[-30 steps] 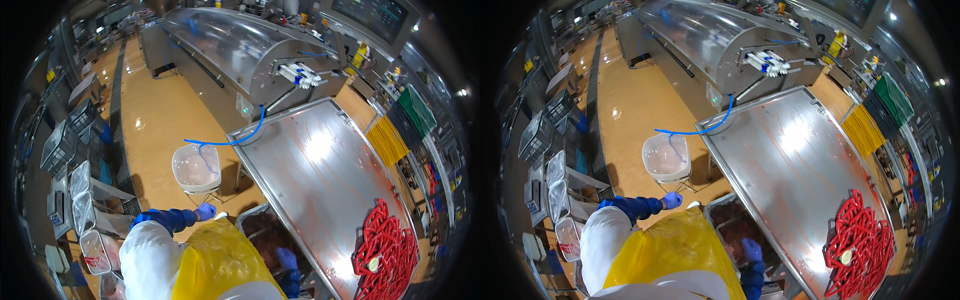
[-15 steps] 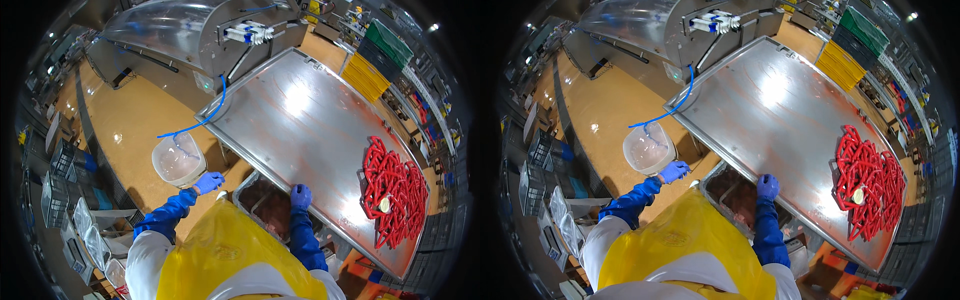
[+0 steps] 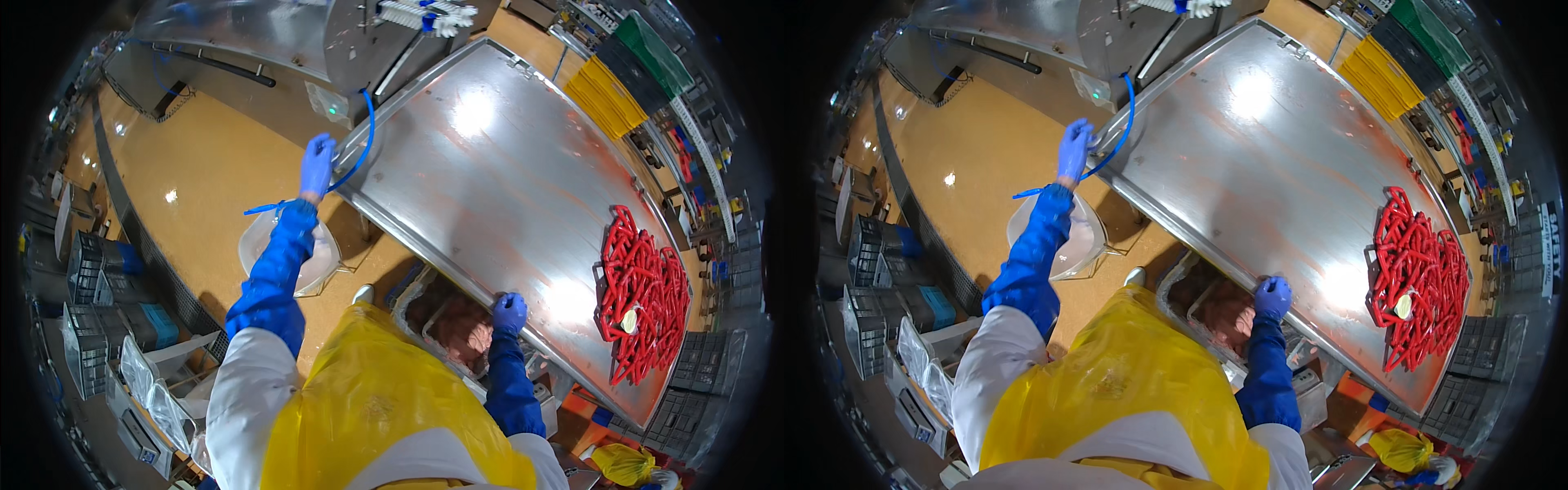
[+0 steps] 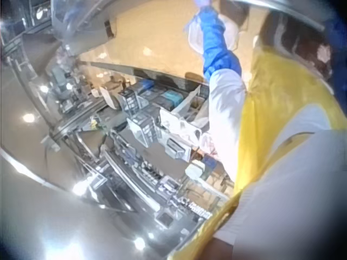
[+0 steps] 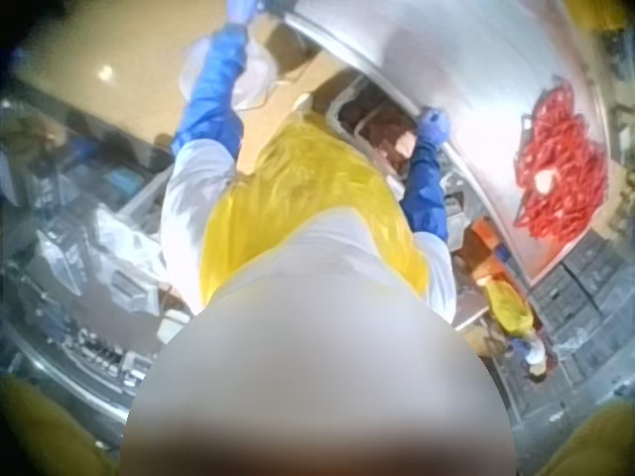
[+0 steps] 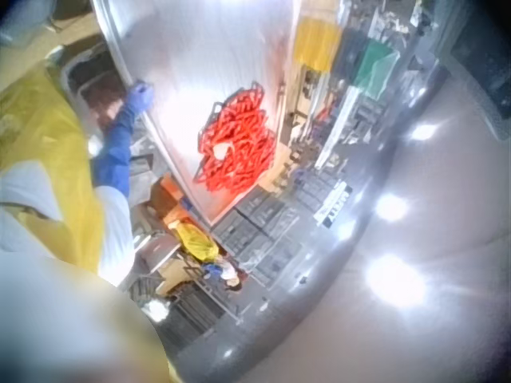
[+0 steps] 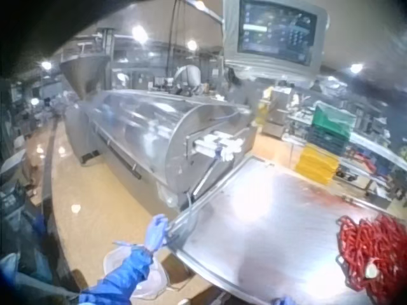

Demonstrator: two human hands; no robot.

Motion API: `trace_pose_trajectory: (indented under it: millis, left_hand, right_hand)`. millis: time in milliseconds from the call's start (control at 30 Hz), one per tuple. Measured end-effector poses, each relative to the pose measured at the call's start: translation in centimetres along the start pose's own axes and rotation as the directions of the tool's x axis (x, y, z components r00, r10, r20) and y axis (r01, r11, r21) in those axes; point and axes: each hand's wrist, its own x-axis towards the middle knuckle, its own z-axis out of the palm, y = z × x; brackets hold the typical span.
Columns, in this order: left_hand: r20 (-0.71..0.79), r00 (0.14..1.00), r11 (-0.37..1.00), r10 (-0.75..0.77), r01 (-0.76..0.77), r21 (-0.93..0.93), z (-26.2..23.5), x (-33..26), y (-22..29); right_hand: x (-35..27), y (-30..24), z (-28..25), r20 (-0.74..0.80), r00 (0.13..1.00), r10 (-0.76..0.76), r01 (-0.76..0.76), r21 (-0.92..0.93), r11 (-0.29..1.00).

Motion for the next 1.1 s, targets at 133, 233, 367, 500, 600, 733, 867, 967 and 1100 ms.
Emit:
trace_pose_trajectory:
  millis: [133, 233, 367, 500, 600, 733, 867, 967, 1100]
  left_hand:
    - [-0.117, 0.981, 0.984, -0.152, 0.139, -0.114, 2.1, 11.0, -3.2]
    - [-0.136, 0.918, 0.897, -0.373, 0.320, -0.305, 4.3, 15.8, -6.5]
    - [-0.111, 0.920, 0.865, -0.375, 0.305, -0.399, 6.0, 18.4, -10.0]
    - [-0.183, 0.909, 0.853, -0.375, 0.261, -0.453, 7.1, 18.8, -10.9]
    - [-0.138, 0.920, 0.834, -0.368, 0.261, -0.487, 6.1, 19.3, -11.7]
    - [-0.074, 0.957, 0.851, -0.281, 0.213, -0.480, 5.9, 19.5, -11.7]
    - [-0.148, 0.922, 0.855, -0.358, 0.260, -0.450, 6.6, 19.2, -11.1]
    - [-0.168, 0.911, 0.857, -0.376, 0.273, -0.436, 6.4, 19.8, -11.7]
    - [-0.153, 0.906, 0.855, -0.395, 0.302, -0.421, 6.3, 20.3, -11.6]
  right_hand:
    - [0.4, -0.5, 0.0, 0.095, 0.993, 0.065, -0.062, -0.034, 0.998]
    - [0.1, 0.0, 0.7, 0.096, 0.994, 0.043, -0.036, -0.081, 0.996]
    - [0.5, -0.6, 1.0, 0.091, 0.995, 0.029, -0.021, -0.083, 0.996]
    - [0.4, -1.0, 0.8, 0.106, 0.993, 0.043, -0.032, -0.106, 0.994]
    - [0.4, -1.0, 0.9, 0.093, 0.995, 0.027, -0.020, -0.077, 0.997]
    - [0.6, -0.9, 0.7, 0.085, 0.996, -0.009, 0.020, -0.136, 0.991]
    - [0.7, -1.7, 0.0, 0.075, 0.997, 0.013, -0.005, -0.107, 0.994]
    - [0.9, -1.4, 0.1, 0.065, 0.998, -0.009, 0.015, -0.079, 0.997]
    - [0.8, -0.8, 0.6, 0.021, 0.999, -0.025, 0.027, -0.117, 0.993]
